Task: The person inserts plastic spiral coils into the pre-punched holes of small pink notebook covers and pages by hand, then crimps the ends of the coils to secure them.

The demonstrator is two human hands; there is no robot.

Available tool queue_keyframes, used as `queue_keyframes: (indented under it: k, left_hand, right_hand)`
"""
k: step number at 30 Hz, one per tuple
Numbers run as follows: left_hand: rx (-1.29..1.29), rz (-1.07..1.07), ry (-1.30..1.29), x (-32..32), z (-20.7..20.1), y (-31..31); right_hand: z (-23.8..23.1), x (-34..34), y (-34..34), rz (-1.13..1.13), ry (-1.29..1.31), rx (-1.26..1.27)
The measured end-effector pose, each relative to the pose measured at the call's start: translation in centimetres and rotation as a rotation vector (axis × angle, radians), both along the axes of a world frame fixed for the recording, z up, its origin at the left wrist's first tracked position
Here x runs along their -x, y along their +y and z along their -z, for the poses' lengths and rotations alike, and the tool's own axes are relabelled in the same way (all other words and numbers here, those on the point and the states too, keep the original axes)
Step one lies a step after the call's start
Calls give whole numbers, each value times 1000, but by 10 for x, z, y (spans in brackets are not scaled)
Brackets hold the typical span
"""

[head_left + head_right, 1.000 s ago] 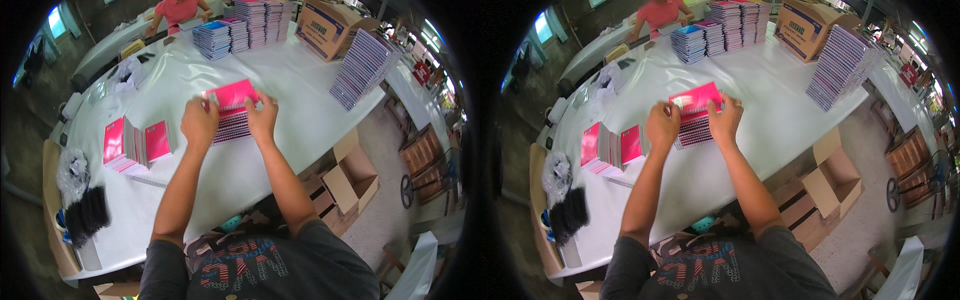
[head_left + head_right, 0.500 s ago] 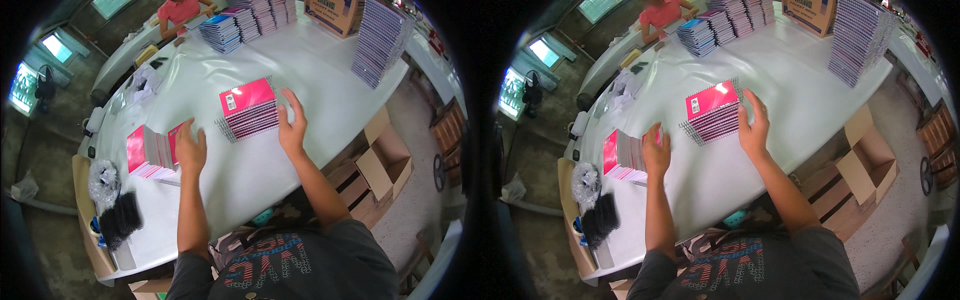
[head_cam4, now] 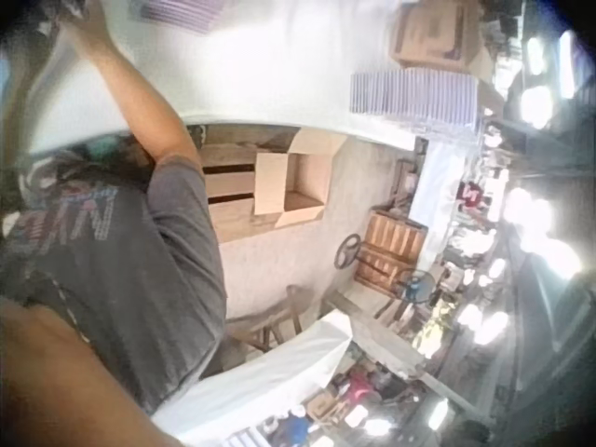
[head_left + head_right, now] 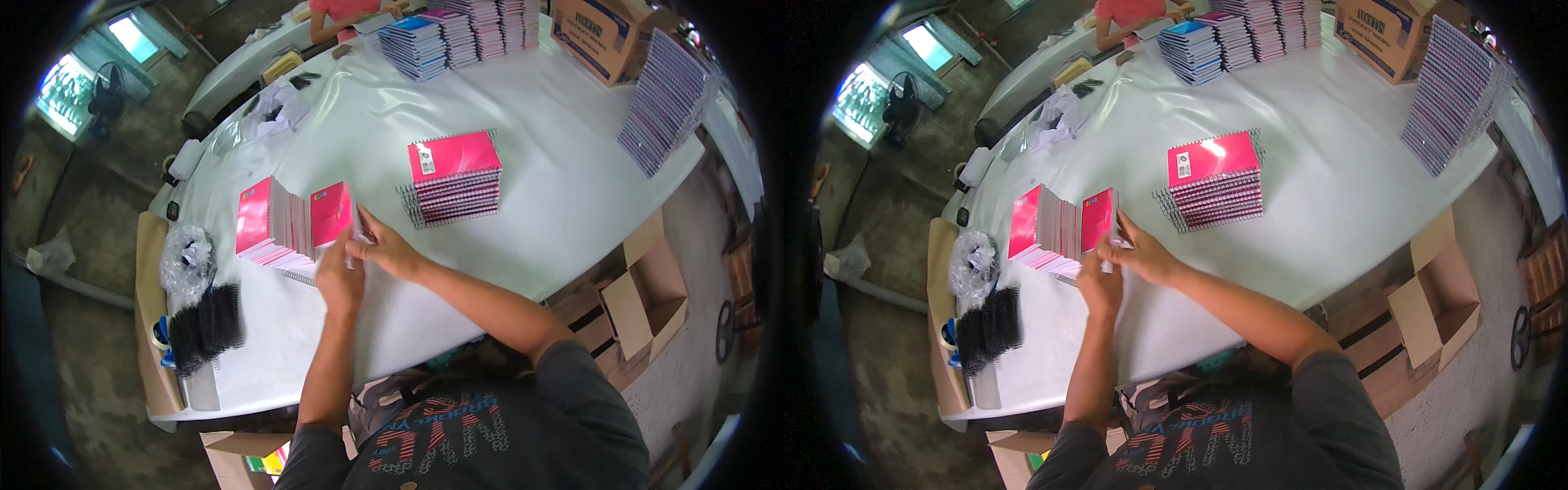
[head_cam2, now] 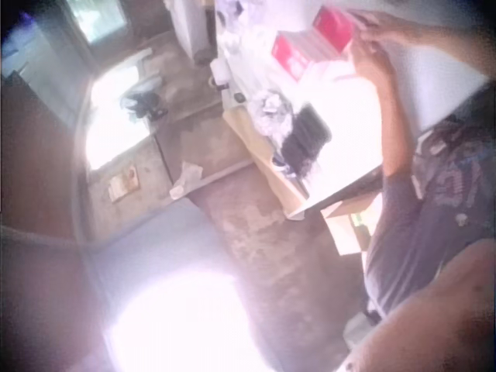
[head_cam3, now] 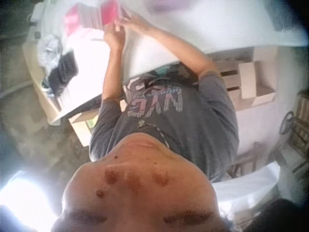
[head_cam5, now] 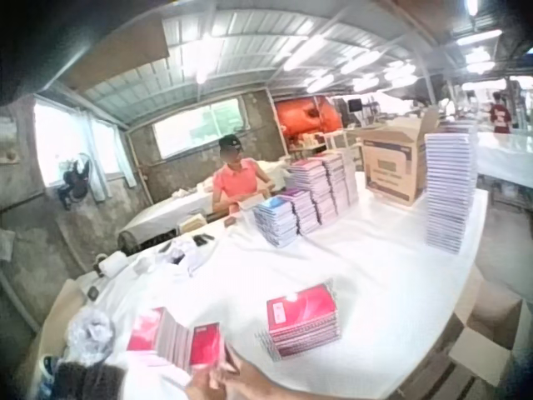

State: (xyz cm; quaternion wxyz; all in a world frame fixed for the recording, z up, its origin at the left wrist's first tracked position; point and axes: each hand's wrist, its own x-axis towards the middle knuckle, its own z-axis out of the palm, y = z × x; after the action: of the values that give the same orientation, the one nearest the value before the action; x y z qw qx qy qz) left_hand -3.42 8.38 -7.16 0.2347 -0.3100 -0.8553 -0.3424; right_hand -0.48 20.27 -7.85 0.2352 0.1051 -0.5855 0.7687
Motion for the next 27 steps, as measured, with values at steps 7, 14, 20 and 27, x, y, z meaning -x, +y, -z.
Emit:
queue_keyframes:
  k: [7, 14, 20, 27]
  left_hand:
    - [-334, 109, 2, -7, -9, 11]
    - [-607, 308, -846, 13, 26, -2]
    - [-30, -40, -314, 9, -3, -14]
    - [310, -493, -354, 8, 7, -70]
  right_hand:
    - [-6, -23, 54, 17, -91, -236]
    - [-5, -26, 60, -216, -302, -211]
    - [7, -26, 60, -226, -316, -181]
    - [3, -26, 46, -173, -335, -233]
